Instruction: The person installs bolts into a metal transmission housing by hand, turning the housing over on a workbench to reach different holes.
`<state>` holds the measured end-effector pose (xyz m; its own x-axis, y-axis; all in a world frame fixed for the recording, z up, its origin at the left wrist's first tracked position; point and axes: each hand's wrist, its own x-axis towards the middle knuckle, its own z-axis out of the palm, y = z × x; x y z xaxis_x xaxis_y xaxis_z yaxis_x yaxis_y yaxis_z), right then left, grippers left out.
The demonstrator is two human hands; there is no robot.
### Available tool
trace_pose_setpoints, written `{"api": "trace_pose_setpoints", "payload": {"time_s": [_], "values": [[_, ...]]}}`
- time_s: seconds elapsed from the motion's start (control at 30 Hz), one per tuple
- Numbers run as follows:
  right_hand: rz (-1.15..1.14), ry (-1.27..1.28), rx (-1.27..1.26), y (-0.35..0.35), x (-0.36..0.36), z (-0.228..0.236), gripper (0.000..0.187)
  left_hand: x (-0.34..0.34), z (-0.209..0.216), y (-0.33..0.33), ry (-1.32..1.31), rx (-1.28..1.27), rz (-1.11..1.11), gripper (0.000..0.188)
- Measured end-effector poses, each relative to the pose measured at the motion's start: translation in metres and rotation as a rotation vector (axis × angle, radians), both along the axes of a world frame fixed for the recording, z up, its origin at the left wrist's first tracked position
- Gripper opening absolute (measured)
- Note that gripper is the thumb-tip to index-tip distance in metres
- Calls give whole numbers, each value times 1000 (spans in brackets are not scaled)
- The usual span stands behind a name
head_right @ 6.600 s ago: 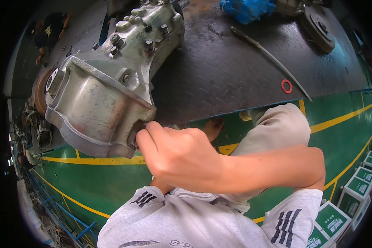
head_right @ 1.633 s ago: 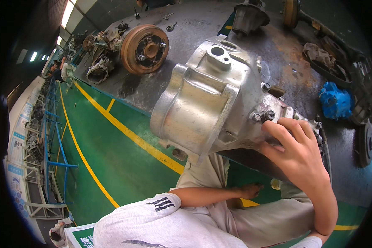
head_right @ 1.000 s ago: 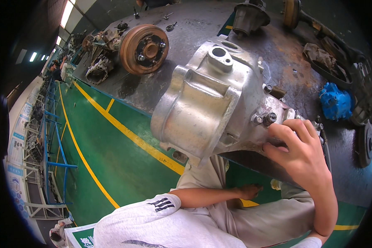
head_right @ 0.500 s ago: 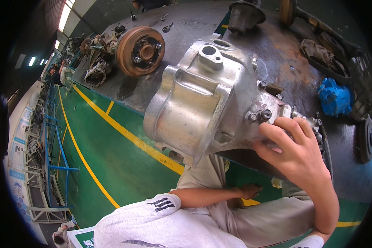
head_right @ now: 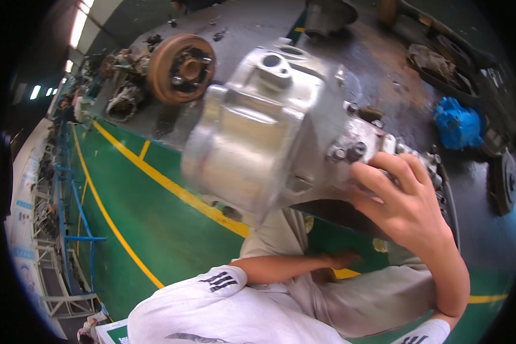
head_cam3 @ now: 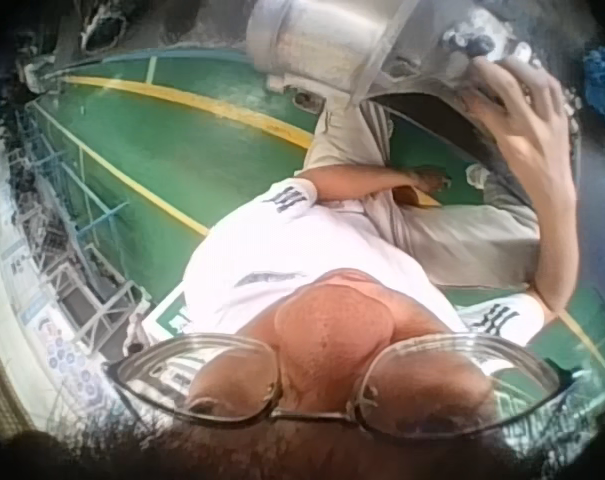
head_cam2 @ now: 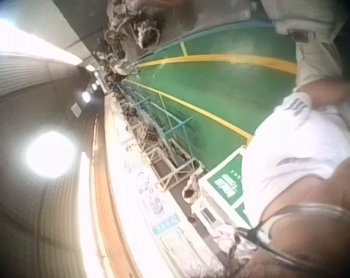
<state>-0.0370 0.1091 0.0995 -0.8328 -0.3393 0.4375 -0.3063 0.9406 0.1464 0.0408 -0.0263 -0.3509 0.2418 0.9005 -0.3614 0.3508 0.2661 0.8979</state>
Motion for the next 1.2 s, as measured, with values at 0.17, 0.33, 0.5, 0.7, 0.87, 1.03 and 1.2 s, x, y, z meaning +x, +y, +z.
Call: {"api": "trace_pose_setpoints", "payload": {"time_s": [0.17,0.33,0.5,0.7,0.87,1.03,1.2], "values": [[23,23,-21,9,-1,-6,29,-22,12,-14,104,67,58,39],[40,24,-34,4,-10,-7,34,-27,25,-13,186,55,51,38],[44,21,-39,2,-10,-6,34,-21,21,-14,179,62,76,34],[37,25,-41,1,-8,-6,34,-22,34,-13,201,9,56,36],[26,19,-60,-1,-10,-6,32,-23,28,-16,236,29,36,35],[56,15,-76,-1,-10,-6,29,-25,36,-15,243,-11,-4,35],[31,45,-31,1,-11,-9,26,-26,36,-14,231,-29,5,35]]}}
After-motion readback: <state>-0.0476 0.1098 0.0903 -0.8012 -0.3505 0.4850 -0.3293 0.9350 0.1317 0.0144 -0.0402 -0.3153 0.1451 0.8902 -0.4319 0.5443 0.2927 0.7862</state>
